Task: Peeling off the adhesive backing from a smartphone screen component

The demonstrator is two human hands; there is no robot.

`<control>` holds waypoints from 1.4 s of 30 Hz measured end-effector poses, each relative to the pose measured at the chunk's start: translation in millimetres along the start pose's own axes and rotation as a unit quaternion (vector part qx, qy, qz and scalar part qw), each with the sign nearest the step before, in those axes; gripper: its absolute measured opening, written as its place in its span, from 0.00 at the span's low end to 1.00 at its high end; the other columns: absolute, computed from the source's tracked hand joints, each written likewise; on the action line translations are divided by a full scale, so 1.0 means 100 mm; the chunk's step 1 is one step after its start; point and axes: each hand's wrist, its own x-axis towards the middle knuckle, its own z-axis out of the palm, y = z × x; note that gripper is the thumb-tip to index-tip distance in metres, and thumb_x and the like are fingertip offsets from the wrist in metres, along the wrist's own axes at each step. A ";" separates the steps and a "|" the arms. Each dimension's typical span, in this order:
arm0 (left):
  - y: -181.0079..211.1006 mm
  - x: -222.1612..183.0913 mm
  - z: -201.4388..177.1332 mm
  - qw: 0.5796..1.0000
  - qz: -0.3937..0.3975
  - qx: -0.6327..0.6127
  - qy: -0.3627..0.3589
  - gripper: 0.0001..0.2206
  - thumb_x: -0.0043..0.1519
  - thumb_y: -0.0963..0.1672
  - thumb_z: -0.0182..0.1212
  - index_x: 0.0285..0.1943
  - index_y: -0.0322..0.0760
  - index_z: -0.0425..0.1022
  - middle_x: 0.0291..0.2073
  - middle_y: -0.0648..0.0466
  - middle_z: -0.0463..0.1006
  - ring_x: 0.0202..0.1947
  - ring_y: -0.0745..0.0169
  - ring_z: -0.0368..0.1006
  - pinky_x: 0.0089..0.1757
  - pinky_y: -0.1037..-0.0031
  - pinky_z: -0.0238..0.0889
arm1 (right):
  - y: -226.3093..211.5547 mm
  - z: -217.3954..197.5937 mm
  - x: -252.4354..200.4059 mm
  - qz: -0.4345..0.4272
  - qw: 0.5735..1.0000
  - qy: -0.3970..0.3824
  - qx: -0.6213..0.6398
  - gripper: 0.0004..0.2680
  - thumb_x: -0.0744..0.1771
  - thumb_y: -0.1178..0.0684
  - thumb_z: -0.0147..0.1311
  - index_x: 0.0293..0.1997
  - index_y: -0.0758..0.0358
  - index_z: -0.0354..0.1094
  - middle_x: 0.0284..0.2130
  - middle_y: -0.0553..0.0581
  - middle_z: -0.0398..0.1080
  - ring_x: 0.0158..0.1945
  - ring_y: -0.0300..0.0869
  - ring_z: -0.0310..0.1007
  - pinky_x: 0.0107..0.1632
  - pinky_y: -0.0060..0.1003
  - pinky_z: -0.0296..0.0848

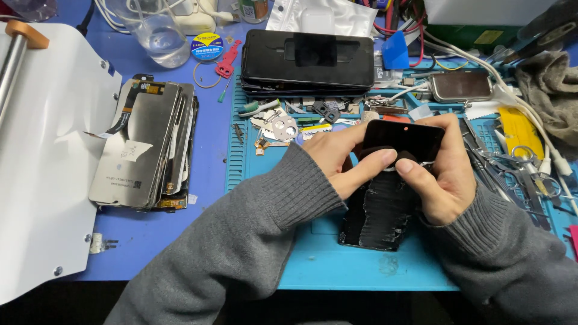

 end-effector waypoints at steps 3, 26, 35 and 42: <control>0.00 -0.01 0.01 0.999 -0.024 0.003 -0.026 0.26 0.61 0.58 0.46 0.70 0.64 0.66 0.33 0.63 0.81 0.24 0.64 0.73 0.31 0.72 0.65 | 0.00 0.00 0.01 0.005 1.000 -0.012 0.025 0.17 0.67 0.48 0.49 0.57 0.66 0.51 0.46 0.55 0.63 0.48 0.38 0.62 0.55 0.34 0.61; 0.14 -0.10 -0.15 0.983 0.060 -0.163 0.053 0.14 0.62 0.53 0.55 0.54 0.52 0.74 0.45 0.66 0.82 0.41 0.75 0.78 0.46 0.77 0.72 | -0.24 -0.21 -0.04 0.047 0.987 -0.069 -0.139 0.12 0.71 0.51 0.45 0.25 0.58 0.63 0.11 0.49 0.72 0.13 0.36 0.68 0.22 0.30 0.66; 0.09 -0.11 0.08 0.975 0.166 -0.101 0.111 0.20 0.58 0.48 0.68 0.58 0.49 0.70 0.51 0.64 0.80 0.47 0.70 0.81 0.51 0.79 0.70 | -0.01 -0.20 -0.12 -0.061 0.983 -0.049 -0.167 0.11 0.70 0.50 0.44 0.27 0.57 0.61 0.15 0.48 0.52 0.16 0.40 0.50 0.22 0.35 0.53; 0.02 -0.09 0.00 0.960 0.186 -0.161 0.132 0.33 0.57 0.47 0.77 0.68 0.45 0.60 0.63 0.55 0.73 0.56 0.60 0.82 0.59 0.74 0.74 | -0.18 -0.09 -0.09 -0.008 0.992 -0.002 -0.125 0.14 0.72 0.45 0.42 0.27 0.58 0.64 0.13 0.47 0.65 0.16 0.36 0.60 0.24 0.33 0.60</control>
